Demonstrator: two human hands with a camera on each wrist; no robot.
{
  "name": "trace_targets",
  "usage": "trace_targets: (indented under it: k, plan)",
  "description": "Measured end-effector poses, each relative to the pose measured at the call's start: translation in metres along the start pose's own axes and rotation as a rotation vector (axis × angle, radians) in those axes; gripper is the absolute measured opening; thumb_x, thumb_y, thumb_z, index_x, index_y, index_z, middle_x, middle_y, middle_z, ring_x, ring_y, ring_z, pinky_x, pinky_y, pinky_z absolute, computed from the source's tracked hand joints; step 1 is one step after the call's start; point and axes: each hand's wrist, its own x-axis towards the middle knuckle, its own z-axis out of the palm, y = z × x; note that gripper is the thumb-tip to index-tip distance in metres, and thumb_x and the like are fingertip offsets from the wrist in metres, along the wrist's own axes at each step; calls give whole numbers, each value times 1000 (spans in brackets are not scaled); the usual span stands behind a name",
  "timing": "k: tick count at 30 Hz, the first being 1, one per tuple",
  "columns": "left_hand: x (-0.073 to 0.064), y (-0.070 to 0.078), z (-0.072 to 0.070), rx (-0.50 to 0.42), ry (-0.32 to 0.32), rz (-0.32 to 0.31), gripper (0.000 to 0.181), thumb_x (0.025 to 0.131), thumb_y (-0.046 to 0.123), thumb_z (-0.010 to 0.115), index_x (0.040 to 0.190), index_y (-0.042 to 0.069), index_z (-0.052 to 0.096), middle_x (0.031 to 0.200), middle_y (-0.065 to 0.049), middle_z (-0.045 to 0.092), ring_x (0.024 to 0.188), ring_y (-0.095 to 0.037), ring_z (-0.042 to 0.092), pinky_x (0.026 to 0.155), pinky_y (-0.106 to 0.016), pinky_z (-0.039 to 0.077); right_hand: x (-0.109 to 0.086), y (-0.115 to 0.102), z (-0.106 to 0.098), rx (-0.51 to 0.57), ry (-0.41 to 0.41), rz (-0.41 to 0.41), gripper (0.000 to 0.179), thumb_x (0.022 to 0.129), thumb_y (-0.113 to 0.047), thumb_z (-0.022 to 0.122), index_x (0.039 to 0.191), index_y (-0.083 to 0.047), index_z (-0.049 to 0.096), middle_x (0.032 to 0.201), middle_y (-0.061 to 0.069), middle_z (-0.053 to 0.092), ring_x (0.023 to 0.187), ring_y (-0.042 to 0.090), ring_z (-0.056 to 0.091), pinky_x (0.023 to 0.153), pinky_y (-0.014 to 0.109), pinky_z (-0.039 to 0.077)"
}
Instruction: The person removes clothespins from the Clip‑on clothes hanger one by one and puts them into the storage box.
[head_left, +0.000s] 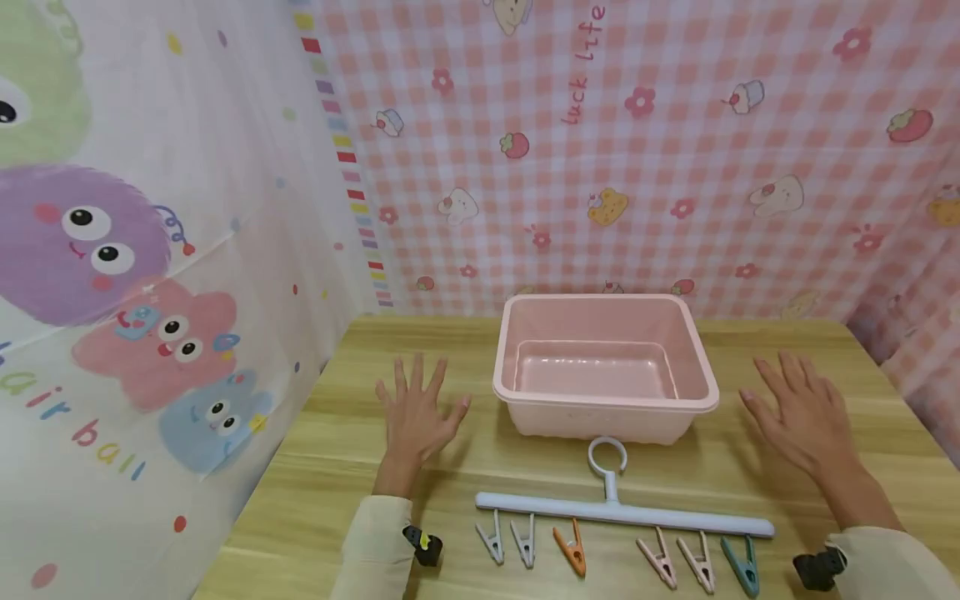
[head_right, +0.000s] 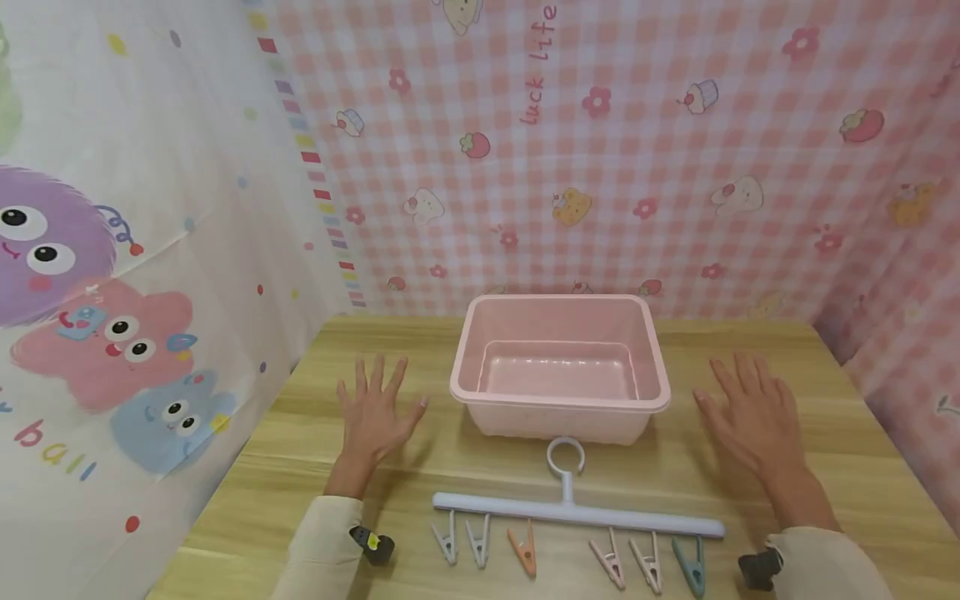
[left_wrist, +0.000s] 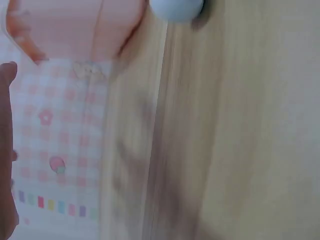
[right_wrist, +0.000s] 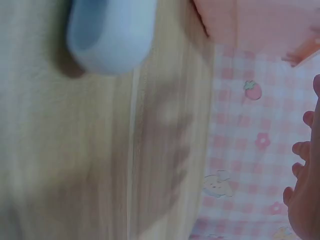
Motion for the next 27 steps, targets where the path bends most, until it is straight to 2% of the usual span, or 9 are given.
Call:
trace_targets:
  k: [3, 6, 8, 11, 15, 18, 21, 24, 27]
  plan:
    - [-14, 16, 1, -26, -31, 66, 73, 94, 64, 50, 155, 25, 43, 162, -17, 39, 152, -50, 26, 112, -80, 22, -12, -4, -6, 0, 10, -4, 66, 107, -44, 40, 161, -8, 27, 165, 32, 18, 157, 49, 3, 112, 76, 14]
    - [-37, 37, 5, -140, -102, 152, 65, 98, 56, 51, 151, 20, 50, 157, -17, 47, 149, -48, 35, 112, -78, 26, -30, -10, -9, 10, 16, -25, 65, 107, -41, 44, 161, -9, 28, 165, 32, 18, 158, 47, 0, 110, 78, 14]
    - [-52, 50, 8, -212, -159, 215, 56, 99, 50, 54, 143, 16, 57, 150, -16, 55, 144, -46, 43, 111, -75, 32, -45, -16, -10, 20, 6, -43, 63, 106, -38, 48, 159, -7, 32, 164, 32, 22, 157, 48, 4, 107, 79, 17]
    - [-72, 66, 11, -272, -293, 309, 50, 99, 48, 59, 136, 16, 63, 142, -12, 62, 139, -41, 52, 109, -69, 40, -67, -26, -10, 19, -10, -64, 58, 103, -36, 56, 151, -4, 46, 156, 32, 39, 148, 53, 28, 99, 76, 29]
    - [-87, 80, 17, -282, -433, 404, 45, 97, 50, 63, 131, 22, 68, 141, -5, 64, 139, -33, 53, 109, -61, 44, -93, -34, -8, 10, 15, -100, 44, 94, -29, 71, 129, -3, 66, 130, 27, 65, 117, 50, 58, 87, 66, 46]
    - [-91, 86, 20, -285, -394, 459, 29, 94, 40, 70, 116, 20, 74, 131, -1, 70, 130, -25, 61, 106, -49, 50, -109, -39, -5, 23, 11, -80, 29, 87, -24, 79, 111, -8, 75, 109, 18, 74, 97, 42, 68, 75, 59, 54]
    - [-92, 89, 22, -303, -323, 486, 14, 92, 29, 73, 101, 18, 74, 110, 4, 75, 106, -12, 69, 90, -31, 55, -121, -41, -3, 67, -21, -15, 15, 83, -19, 83, 95, -14, 78, 91, 4, 77, 78, 16, 71, 65, 41, 57]
    - [-95, 88, 22, -333, -284, 487, 11, 91, 29, 75, 95, 19, 70, 92, 8, 74, 82, -2, 66, 71, -21, 51, -129, -41, -5, 163, 22, 49, 6, 83, -12, 82, 87, -14, 78, 80, -12, 73, 70, -10, 59, 59, 16, 49]
    - [-99, 87, 18, -336, -213, 486, 13, 88, 30, 77, 91, 22, 68, 85, 11, 73, 73, 0, 63, 62, -18, 48, -131, -40, -14, 257, 142, 104, 2, 85, -5, 79, 86, -7, 78, 79, -33, 64, 74, -25, 49, 58, 4, 41]
